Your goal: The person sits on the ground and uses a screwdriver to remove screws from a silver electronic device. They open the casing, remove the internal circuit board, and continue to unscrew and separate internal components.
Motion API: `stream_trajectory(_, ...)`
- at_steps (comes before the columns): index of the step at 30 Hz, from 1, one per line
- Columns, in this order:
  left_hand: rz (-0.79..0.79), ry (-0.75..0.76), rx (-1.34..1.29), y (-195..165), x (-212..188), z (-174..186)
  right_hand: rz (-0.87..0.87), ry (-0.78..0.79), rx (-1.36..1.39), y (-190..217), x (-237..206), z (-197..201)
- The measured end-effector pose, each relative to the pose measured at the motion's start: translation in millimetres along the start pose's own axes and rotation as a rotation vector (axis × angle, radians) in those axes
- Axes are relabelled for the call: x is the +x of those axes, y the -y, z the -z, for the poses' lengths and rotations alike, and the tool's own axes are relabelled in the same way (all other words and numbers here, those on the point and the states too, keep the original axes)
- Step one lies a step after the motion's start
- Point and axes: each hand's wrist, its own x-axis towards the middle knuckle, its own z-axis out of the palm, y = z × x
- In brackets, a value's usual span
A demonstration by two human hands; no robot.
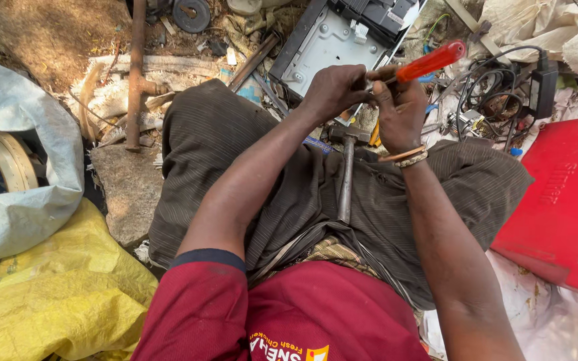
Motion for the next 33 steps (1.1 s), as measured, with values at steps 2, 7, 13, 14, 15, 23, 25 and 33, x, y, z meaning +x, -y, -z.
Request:
stream_trajectory(2,-0.029,0.011,0.072,5,-2,1,0.149,-0.013,-0.337,-5,-1,-1)
stream_trajectory(7,-0.033,0.104,0.182,19,-1,-6,0.126,-0.064,-0.323,-18,0,5)
stream_trajectory(13,-0.013,0.108,0.183,25,-1,-15,0.277,-0.119,-0.54,-26,-3,10)
stream_trajectory(14,-0.055,0.082,0.202,26,-1,-15,0.252,-0.117,-0.451,-28,-4,10)
stream_trajectory(15,-0.099,0.054,0.222,27,-1,-14,0.232,-0.114,-0.362,-30,-5,12)
stream_trajectory(23,-0.272,0.034,0.604,25,1,-25,0.448,-0.259,-0.187,-35,-14,69)
stream_trajectory(25,-0.248,0.039,0.67,23,1,-30,0.437,-0.26,-0.18,-35,-12,84)
stream_trajectory(33,-0.195,0.068,0.639,10,-6,-22,0.418,-0.279,-0.307,-59,-14,99)
